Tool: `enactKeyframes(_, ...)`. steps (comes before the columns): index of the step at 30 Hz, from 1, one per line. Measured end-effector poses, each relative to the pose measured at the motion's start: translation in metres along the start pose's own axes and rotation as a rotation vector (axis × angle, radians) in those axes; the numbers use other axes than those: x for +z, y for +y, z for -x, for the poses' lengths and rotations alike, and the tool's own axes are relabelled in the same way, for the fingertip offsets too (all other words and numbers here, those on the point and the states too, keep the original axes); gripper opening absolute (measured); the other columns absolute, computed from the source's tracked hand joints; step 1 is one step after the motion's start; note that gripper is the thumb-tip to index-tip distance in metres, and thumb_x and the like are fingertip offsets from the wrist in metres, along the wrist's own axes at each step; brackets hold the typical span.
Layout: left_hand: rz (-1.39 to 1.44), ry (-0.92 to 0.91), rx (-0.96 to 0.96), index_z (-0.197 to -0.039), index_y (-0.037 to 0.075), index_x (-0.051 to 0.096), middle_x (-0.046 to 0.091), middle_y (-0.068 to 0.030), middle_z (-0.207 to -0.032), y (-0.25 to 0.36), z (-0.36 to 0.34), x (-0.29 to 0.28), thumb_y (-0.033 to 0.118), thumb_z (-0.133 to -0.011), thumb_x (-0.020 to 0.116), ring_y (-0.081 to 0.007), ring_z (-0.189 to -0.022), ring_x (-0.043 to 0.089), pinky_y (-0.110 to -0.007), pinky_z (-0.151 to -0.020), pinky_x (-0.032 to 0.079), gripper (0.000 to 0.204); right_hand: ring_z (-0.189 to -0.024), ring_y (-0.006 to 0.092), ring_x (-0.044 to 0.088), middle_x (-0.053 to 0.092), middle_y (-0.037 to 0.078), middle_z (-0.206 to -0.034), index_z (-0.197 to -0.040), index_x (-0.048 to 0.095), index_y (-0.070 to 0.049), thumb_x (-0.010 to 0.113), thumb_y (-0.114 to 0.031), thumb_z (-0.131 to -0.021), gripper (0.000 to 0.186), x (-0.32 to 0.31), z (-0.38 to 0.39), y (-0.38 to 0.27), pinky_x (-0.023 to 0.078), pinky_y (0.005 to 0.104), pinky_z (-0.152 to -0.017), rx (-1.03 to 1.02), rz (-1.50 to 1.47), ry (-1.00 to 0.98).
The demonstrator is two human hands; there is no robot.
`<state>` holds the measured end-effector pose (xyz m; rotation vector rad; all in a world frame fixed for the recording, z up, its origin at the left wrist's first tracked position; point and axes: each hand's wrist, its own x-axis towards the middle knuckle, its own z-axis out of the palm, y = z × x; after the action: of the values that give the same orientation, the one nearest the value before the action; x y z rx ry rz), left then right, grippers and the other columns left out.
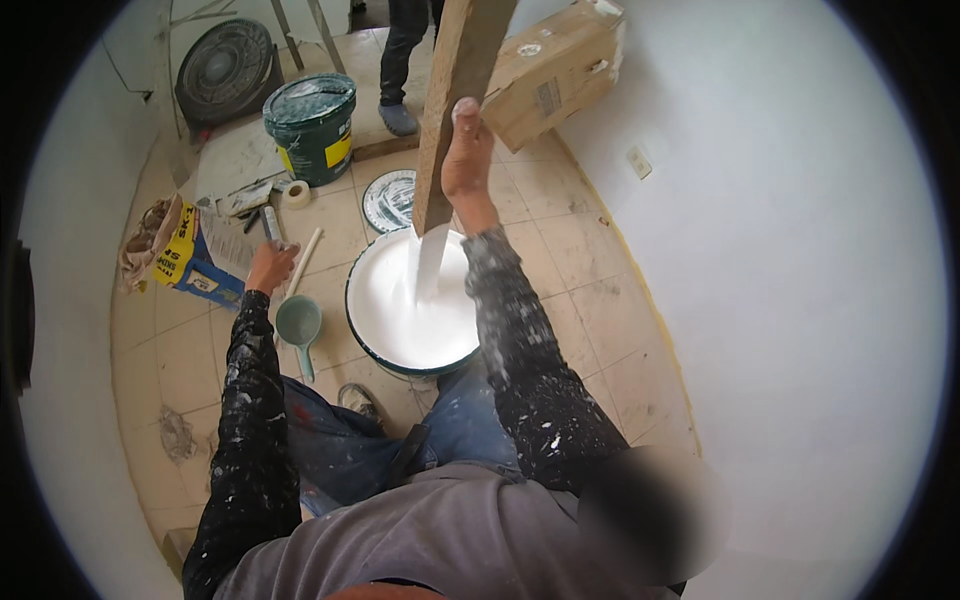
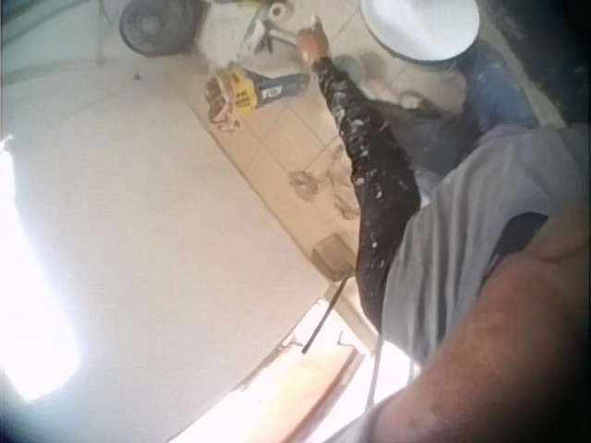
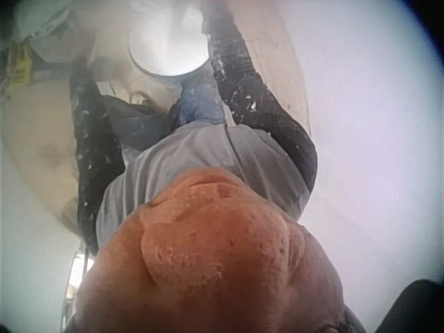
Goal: The person kneels on the floor and stirs white paint in a bucket using a wooden stick. They scrape excess paint from the stick onto a cardboard piece and continue mixing.
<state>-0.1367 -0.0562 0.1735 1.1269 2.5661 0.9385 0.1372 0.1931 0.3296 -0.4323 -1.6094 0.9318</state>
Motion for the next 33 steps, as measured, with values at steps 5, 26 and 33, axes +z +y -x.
enactKeyframes(5, 0.488, 0.056, 0.141, -0.132, -0.002, 0.061, 0.066, -0.0251, -0.125, 0.084, 0.014, -0.006, 0.049, -0.09, 0.074, -0.036, -0.116, 0.065, -0.044, -0.097, 0.051, 0.067, -0.107, 0.0401, 0.066, 0.07, 0.024, -0.111, -0.113, 0.067, 0.002, 0.041, -0.054, -0.108, 0.062, 0.009, 0.087, 0.118, 0.049, 0.0405, -0.09, 0.412, 0.176, 0.018)
enactKeyframes(26, 0.931, 0.111, 0.593, -0.107, 0.003, 0.057, 0.07, -0.0076, -0.102, 0.25, 0.048, -0.077, 0.019, -0.089, 0.082, -0.0123, -0.097, 0.062, -0.027, -0.089, 0.049, 0.035, -0.121, 0.0368, 0.058, 0.053, 0.025, -0.138, -0.144, 0.041, 0.005, 0.052, -0.072, -0.095, 0.092, -0.385, 0.048, 0.006, 0.05, 0.0497, -0.104, 0.763, -0.703, 0.741)
enactKeyframes(33, 0.765, 0.133, 0.649, -0.112, 0.004, 0.057, 0.071, -0.0082, -0.103, 0.266, 0.057, -0.078, 0.021, -0.092, 0.079, -0.0142, -0.101, 0.063, -0.028, -0.094, 0.047, 0.034, -0.142, 0.0441, 0.038, 0.035, 0.028, -0.151, -0.152, 0.016, 0.015, 0.055, -0.08, -0.087, 0.122, -0.51, 0.086, -0.044, 0.034, 0.0554, -0.121, 0.41, -1.04, 0.734)
